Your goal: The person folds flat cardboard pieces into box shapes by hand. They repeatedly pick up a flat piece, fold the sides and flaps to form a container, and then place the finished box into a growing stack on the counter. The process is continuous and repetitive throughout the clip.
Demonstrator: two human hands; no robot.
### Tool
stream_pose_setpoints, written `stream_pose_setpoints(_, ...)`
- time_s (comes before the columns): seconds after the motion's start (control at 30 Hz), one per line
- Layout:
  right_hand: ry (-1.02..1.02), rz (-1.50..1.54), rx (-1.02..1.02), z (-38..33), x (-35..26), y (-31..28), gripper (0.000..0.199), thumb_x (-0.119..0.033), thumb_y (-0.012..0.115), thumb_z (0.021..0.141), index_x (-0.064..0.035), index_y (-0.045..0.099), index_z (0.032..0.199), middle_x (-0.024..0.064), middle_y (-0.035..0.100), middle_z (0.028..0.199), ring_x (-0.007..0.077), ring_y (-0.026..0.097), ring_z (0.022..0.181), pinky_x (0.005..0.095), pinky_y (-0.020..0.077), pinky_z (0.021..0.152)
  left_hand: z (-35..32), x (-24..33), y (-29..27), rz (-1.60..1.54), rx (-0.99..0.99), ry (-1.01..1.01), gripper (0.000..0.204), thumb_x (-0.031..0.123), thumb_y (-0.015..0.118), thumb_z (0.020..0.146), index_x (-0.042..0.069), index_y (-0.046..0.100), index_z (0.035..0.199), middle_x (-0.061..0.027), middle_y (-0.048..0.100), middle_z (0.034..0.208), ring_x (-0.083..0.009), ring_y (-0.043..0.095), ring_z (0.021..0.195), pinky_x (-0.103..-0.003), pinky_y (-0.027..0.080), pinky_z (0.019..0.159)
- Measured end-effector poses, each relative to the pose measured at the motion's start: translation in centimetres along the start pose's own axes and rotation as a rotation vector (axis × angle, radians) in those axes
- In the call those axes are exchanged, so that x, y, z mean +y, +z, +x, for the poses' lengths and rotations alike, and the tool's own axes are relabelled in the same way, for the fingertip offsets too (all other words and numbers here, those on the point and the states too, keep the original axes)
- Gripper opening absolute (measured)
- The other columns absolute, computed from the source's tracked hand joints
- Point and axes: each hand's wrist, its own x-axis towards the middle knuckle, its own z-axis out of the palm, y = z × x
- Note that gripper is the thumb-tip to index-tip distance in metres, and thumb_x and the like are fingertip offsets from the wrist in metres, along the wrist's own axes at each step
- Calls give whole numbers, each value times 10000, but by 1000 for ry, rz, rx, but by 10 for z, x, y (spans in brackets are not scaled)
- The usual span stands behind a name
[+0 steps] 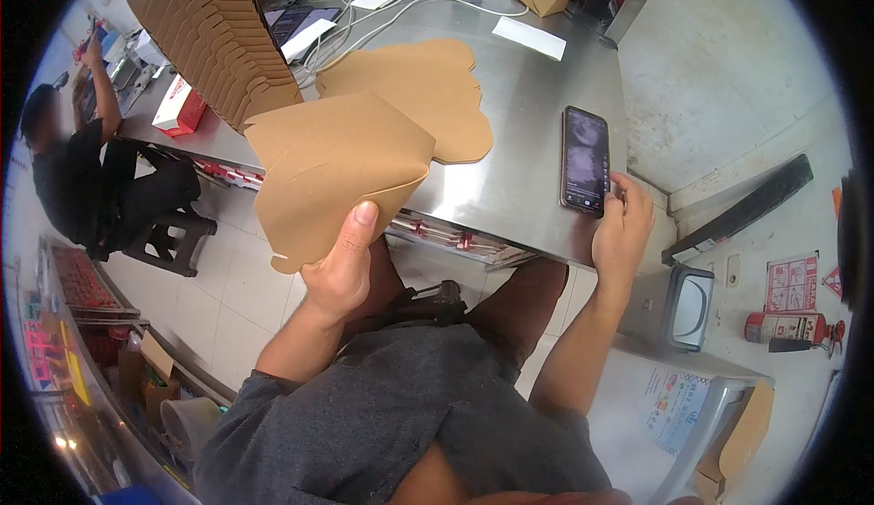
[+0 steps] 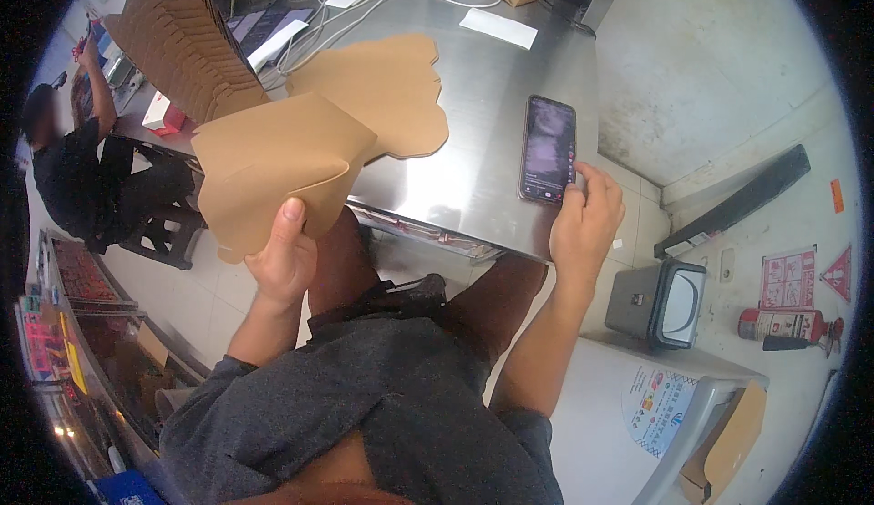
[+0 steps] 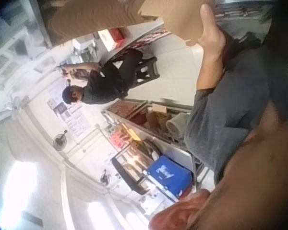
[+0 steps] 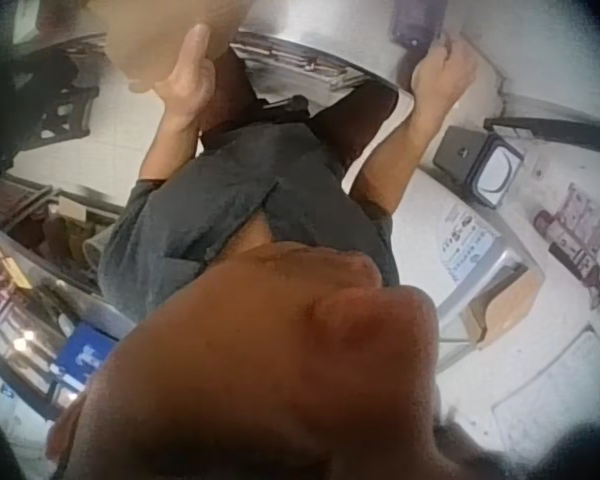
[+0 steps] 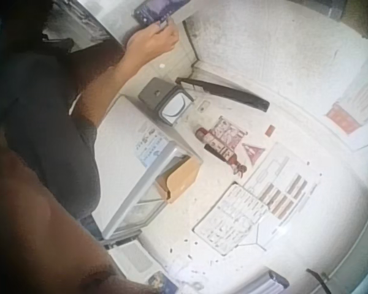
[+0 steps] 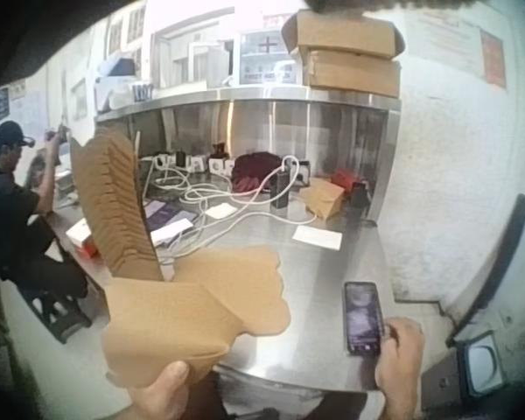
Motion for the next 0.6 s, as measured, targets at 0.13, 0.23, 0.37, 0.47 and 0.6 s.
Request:
stream_pose_setpoints(0.13,-65,-56,15,0,3,3,311,-106,549,938,-29,697,1200,192,638,1274,360,559,1209,460,403,1071,0,-1,-1,-13,-2,-16,371,42,627,1020,-28,561,1379,-137,631,1335,-230,609,1207,-373,464,1058)
stream_pose_setpoints(0.23,13,120,94,-2,3,2,272,-69,568,936,-21,695,1171,190,647,1268,348,598,1174,441,440,1042,-1,1,1,-19,-5,-18,367,52,635,1019,-32,570,1371,-136,635,1330,-232,612,1202,-373,470,1050)
stream_pose_setpoints(0.37,-62,237,263,-10,-7,5,206,-16,603,925,-10,693,1110,185,670,1255,331,643,1143,416,481,1023,-2,1,0,113,-54,-36,318,57,646,1013,-47,623,1313,-135,672,1278,-244,637,1158,-373,490,1012)
stream_pose_setpoints(0.47,-187,591,109,-29,-46,11,175,-17,627,916,-12,695,1077,188,681,1262,326,639,1178,420,471,1058,-2,7,5,195,-163,-61,274,49,644,1008,-55,666,1260,-144,708,1217,-262,664,1108,-379,509,977)
stream_pose_setpoints(0.6,-442,851,-162,-59,-109,13,203,-19,727,859,-31,704,1061,185,673,1297,326,633,1181,422,470,1057,-7,7,10,216,-302,-71,265,39,635,1006,-53,687,1249,-168,729,1182,-286,681,1089,-388,523,952)
